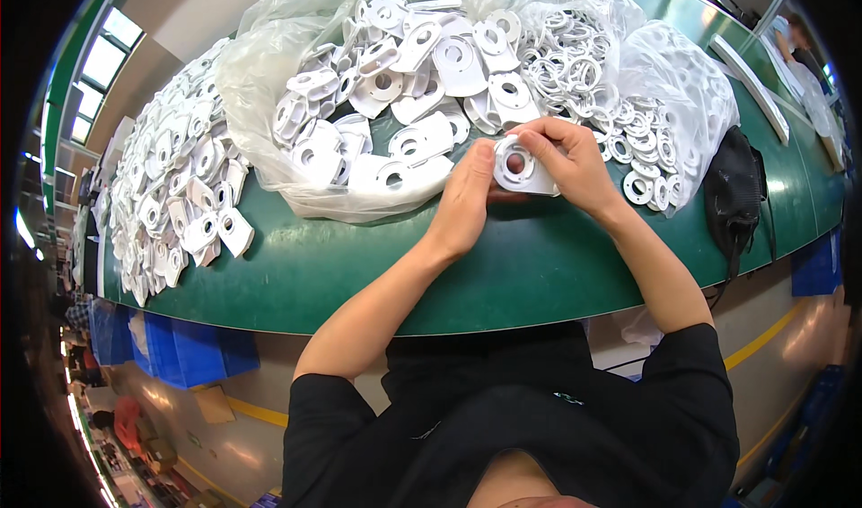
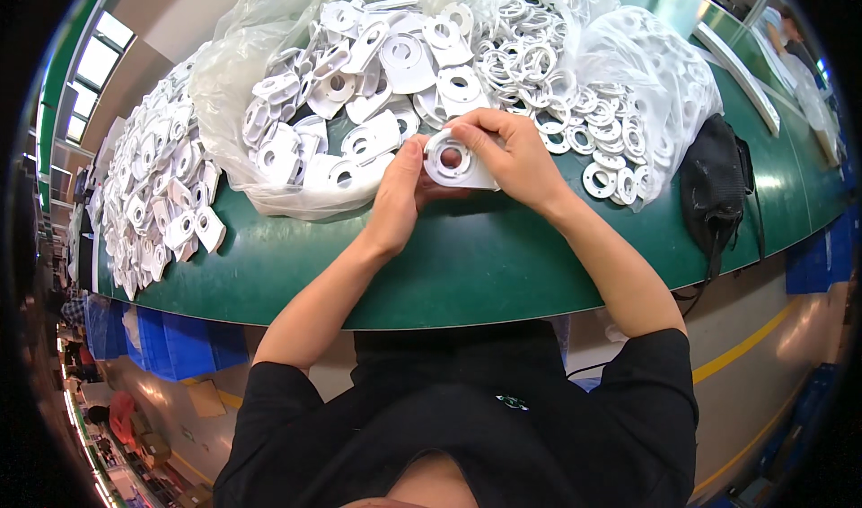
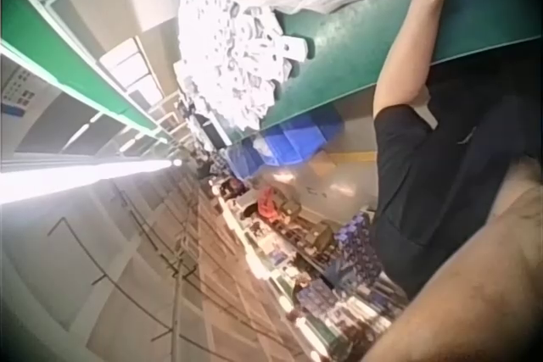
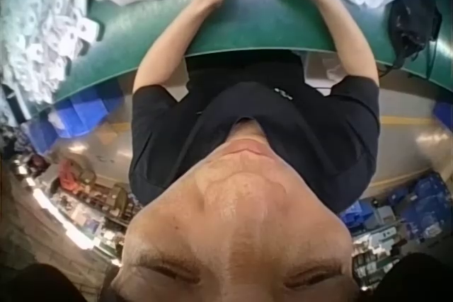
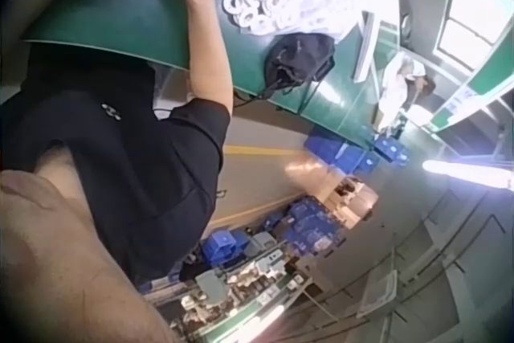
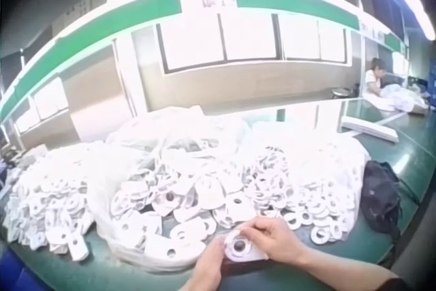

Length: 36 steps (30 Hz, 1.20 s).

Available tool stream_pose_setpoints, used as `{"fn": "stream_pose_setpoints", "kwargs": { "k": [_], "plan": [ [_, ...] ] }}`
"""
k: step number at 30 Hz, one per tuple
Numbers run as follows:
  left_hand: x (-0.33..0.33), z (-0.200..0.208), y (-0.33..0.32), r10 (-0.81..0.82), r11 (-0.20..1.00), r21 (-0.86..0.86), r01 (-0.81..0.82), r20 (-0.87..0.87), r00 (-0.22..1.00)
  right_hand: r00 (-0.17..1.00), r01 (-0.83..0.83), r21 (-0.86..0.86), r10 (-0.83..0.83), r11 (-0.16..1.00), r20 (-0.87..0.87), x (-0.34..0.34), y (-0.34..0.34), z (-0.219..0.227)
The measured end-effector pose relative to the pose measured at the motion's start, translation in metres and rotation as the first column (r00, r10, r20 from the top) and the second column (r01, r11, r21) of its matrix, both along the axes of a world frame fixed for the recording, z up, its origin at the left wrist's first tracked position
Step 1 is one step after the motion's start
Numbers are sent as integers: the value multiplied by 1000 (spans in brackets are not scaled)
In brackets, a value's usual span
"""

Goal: Assembling small plastic components by inserting green rings into white housings.

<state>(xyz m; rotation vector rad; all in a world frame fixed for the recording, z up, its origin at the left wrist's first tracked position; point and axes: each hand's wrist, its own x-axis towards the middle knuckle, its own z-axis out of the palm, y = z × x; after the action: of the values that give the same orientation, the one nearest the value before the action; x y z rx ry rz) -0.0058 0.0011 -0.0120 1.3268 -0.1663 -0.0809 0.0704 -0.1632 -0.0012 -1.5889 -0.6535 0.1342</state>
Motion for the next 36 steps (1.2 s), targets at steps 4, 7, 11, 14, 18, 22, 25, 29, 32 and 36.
{"fn": "stream_pose_setpoints", "kwargs": {
  "k": [4,7,11,14,18,22,25,29,32,36],
  "plan": [
    [6,-2,3,80,985,142,-93,95,992,989,-112,-124,123,986,80,-3,-5,7],
    [5,-2,4,100,900,407,-157,157,983,986,-127,-168,143,978,88,-3,-6,5],
    [3,-1,3,137,796,555,-242,224,965,981,-90,-245,128,965,144,-4,-5,6],
    [4,1,4,146,777,581,-242,207,967,979,-75,-230,115,970,168,-5,-2,0],
    [7,-3,10,135,762,602,-239,214,968,984,-99,-213,128,972,128,-5,0,-2],
    [1,8,-3,264,936,240,-259,12,965,950,-133,51,142,990,-277,-6,3,-1],
    [0,2,-10,204,901,358,-244,146,968,884,-64,241,167,968,-437,-8,5,1],
    [-2,-3,-13,140,819,525,-231,207,968,905,31,189,53,982,-422,-8,2,0],
    [-4,4,-13,79,755,623,-204,222,972,956,75,-7,-74,997,-283,-3,2,-10],
    [-2,-5,2,56,823,535,-191,258,965,1000,5,-255,-6,967,-3,-4,3,5]
  ]
}}
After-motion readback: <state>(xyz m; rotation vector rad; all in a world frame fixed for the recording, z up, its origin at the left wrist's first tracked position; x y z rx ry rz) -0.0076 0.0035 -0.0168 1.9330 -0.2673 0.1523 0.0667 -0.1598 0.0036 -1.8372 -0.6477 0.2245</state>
